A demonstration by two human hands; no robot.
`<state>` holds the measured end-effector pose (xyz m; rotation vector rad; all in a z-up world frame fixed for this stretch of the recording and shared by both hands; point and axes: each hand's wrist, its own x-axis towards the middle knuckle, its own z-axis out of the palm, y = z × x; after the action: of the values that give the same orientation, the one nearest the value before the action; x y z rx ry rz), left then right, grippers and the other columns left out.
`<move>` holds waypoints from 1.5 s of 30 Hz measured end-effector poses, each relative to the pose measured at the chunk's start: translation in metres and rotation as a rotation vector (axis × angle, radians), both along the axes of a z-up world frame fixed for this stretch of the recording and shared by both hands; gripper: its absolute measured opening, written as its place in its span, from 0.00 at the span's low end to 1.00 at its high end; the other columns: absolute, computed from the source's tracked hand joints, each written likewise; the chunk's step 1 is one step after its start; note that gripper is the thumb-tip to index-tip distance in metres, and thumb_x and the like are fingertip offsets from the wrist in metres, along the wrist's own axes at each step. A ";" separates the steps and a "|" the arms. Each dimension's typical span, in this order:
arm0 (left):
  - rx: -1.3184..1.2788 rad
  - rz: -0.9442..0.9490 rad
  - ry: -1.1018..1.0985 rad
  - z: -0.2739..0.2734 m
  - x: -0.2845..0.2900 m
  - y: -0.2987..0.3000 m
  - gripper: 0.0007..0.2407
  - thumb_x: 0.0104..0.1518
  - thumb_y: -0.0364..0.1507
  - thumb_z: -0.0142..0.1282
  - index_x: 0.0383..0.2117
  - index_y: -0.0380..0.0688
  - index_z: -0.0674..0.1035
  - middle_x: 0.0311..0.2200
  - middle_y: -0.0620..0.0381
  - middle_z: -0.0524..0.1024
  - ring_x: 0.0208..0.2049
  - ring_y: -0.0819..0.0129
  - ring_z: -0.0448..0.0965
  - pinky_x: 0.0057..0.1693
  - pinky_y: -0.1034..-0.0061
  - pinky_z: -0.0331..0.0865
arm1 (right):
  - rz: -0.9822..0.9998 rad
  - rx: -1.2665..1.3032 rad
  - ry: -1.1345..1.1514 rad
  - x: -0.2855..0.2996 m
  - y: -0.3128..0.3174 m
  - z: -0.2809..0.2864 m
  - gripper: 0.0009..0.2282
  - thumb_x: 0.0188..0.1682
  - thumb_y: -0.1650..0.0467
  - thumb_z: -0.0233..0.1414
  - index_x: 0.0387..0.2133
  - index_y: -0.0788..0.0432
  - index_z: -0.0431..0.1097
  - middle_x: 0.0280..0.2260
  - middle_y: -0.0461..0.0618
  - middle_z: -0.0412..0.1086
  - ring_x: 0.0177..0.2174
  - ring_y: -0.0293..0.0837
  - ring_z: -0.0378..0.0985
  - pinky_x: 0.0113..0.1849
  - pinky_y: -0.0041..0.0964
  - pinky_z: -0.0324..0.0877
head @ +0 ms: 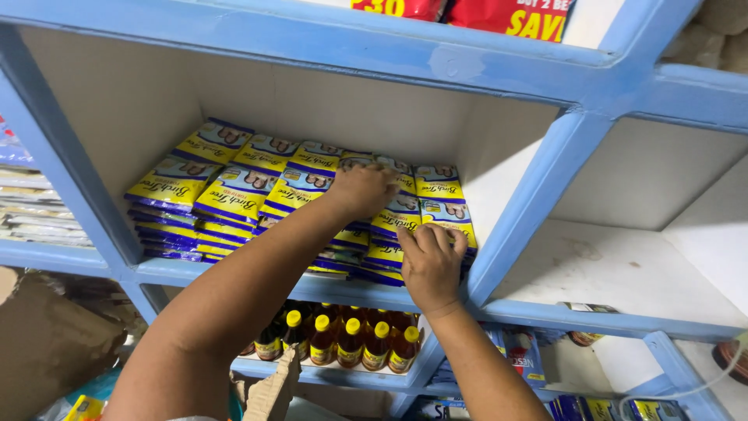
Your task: Organizing and stocking milk powder sachets on grocery shelves.
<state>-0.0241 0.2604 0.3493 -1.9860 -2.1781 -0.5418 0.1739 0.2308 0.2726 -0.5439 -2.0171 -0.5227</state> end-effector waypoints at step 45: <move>-0.379 -0.438 -0.948 -0.319 0.047 -0.244 0.08 0.56 0.25 0.58 0.37 0.41 0.87 0.37 0.51 0.82 0.35 0.66 0.90 0.44 0.68 0.80 | -1.581 -1.495 0.456 0.563 -0.245 -0.229 0.39 0.40 0.51 0.60 0.67 0.44 0.57 0.72 0.54 0.35 0.63 0.68 0.50 0.60 0.61 0.57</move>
<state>0.0227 0.0163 0.0307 -2.8479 -2.4039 -1.4829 0.7365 -0.0146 0.0435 -2.8210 -0.7883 0.4188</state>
